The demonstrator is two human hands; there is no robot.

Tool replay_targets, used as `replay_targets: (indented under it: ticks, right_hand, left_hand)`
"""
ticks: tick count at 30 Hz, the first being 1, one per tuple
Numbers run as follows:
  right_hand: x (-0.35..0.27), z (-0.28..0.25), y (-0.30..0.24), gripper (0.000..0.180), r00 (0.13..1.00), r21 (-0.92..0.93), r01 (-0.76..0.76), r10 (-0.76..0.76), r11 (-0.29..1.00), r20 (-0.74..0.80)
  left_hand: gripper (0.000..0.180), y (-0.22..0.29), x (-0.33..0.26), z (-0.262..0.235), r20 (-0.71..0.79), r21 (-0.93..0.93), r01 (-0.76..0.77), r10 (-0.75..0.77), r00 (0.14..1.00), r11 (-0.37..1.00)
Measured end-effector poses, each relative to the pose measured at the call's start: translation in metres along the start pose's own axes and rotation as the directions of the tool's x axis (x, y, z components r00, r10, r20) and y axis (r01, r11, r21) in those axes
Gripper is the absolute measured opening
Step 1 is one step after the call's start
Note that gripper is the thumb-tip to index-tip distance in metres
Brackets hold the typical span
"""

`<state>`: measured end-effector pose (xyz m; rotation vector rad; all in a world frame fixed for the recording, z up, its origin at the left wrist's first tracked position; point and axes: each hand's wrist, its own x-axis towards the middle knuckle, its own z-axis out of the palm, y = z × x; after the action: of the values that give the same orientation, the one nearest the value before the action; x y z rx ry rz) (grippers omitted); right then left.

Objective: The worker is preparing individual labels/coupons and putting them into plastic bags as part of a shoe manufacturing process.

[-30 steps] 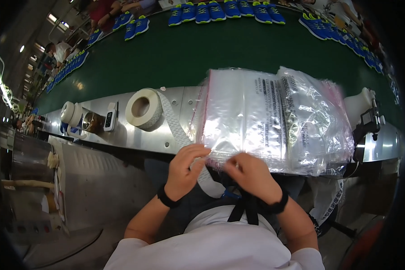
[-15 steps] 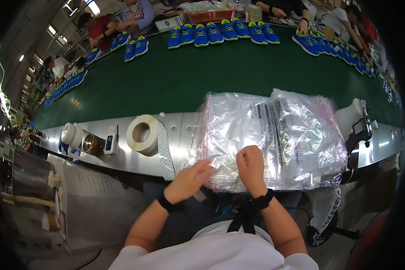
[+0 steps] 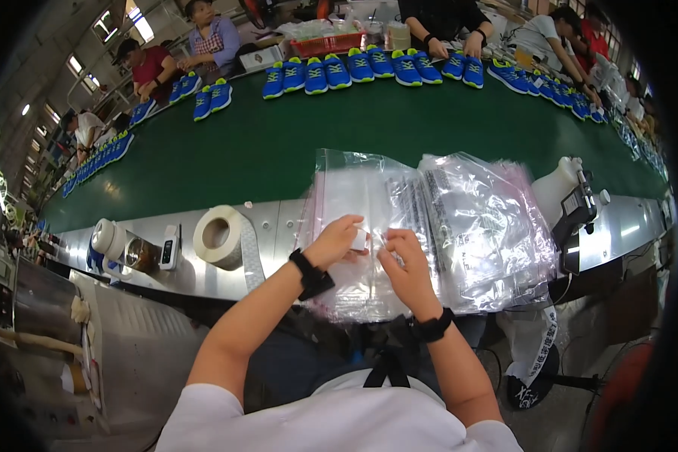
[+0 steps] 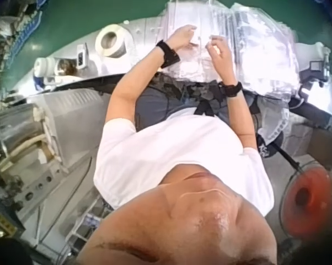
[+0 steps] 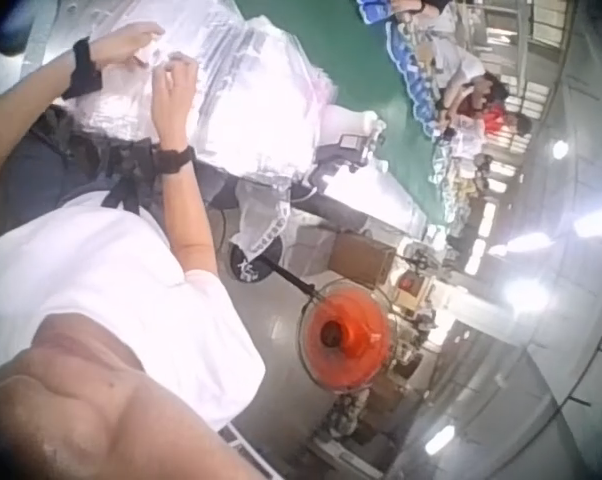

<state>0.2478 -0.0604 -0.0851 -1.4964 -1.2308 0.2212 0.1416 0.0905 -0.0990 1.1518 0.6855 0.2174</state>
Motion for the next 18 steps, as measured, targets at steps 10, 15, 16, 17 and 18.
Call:
replay_targets:
  ticks: [10,15,16,17,18]
  right_hand:
    - [-0.009,0.007,-0.004,0.065,0.912,-0.422,0.182,0.008,0.888,0.409]
    - [0.026,-0.035,0.033,0.017,0.953,0.126,-0.296,0.301,0.947,-0.028]
    - [0.031,-0.054,0.019,0.019,0.872,0.412,-0.37,0.464,0.833,-0.156]
    - [0.028,-0.072,0.016,0.021,0.808,0.454,-0.344,0.505,0.822,-0.303]
    - [0.025,-0.093,0.024,0.024,0.723,0.49,-0.309,0.536,0.815,-0.436]
  left_hand:
    - [0.065,0.035,-0.042,-0.001,0.193,-0.269,0.247,-0.199,0.961,0.931]
    - [0.046,0.017,-0.089,0.019,-0.014,0.129,-0.468,0.474,0.881,0.874]
    - [0.045,-0.005,-0.088,0.008,0.023,0.155,-0.476,0.478,0.878,0.866]
    - [0.046,-0.033,-0.082,-0.004,-0.02,0.319,-0.407,0.436,0.9,0.856]
    - [0.047,-0.06,-0.075,-0.016,-0.077,0.469,-0.324,0.403,0.912,0.822]
